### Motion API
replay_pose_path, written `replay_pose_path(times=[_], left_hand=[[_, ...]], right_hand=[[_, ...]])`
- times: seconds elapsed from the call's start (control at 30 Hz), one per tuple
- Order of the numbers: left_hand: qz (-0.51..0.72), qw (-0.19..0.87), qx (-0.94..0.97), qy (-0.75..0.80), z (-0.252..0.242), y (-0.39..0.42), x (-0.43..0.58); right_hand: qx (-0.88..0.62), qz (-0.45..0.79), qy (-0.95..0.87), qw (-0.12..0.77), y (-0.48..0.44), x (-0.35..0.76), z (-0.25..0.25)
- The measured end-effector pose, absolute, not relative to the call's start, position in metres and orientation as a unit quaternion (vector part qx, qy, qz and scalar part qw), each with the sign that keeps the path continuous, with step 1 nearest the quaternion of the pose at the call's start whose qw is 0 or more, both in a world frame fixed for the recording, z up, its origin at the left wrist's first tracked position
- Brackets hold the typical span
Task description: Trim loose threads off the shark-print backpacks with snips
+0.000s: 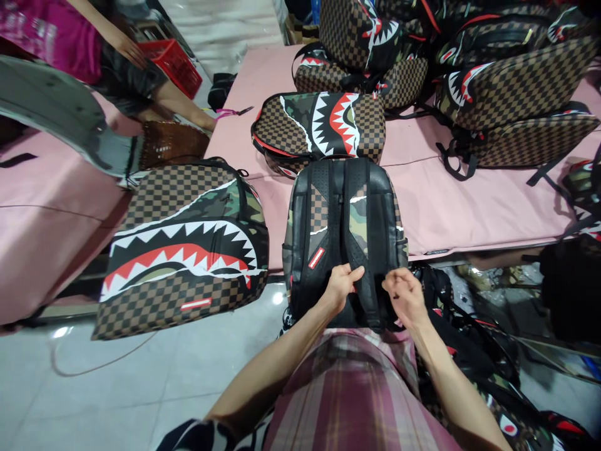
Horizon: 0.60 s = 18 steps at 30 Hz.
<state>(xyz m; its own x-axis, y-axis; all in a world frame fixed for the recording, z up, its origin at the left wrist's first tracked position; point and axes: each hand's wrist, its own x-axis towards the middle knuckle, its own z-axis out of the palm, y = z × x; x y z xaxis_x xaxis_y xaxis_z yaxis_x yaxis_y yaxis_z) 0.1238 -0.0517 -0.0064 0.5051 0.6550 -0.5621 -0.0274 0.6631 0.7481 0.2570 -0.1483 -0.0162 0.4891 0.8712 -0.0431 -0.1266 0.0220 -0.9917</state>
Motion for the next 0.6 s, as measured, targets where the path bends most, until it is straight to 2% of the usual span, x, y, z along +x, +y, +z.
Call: replay_pose_path(times=[0.1,0.27,0.43,0.5,0.6], left_hand=[[0.222,0.783,0.346,0.467,-0.012,-0.052,0.122],[0.213,0.796,0.361,0.437,-0.016,-0.052,0.123],[0.214,0.774,0.43,0.412,-0.025,-0.056,0.122],[0.256,0.676,0.526,0.449,-0.026,-0.06,0.118],[0.302,0.414,0.714,0.477,-0.022,-0.062,0.113]], right_hand=[[-0.571,0.37,-0.318,0.66,-0.147,0.268,-0.004],[-0.686,0.366,-0.269,0.568,-0.135,0.269,-0.014],[-0.689,0.434,-0.259,0.519,-0.12,0.253,-0.03],[-0.687,0.438,-0.27,0.513,-0.117,0.251,-0.031],[-0.689,0.432,-0.284,0.509,-0.115,0.251,-0.033]])
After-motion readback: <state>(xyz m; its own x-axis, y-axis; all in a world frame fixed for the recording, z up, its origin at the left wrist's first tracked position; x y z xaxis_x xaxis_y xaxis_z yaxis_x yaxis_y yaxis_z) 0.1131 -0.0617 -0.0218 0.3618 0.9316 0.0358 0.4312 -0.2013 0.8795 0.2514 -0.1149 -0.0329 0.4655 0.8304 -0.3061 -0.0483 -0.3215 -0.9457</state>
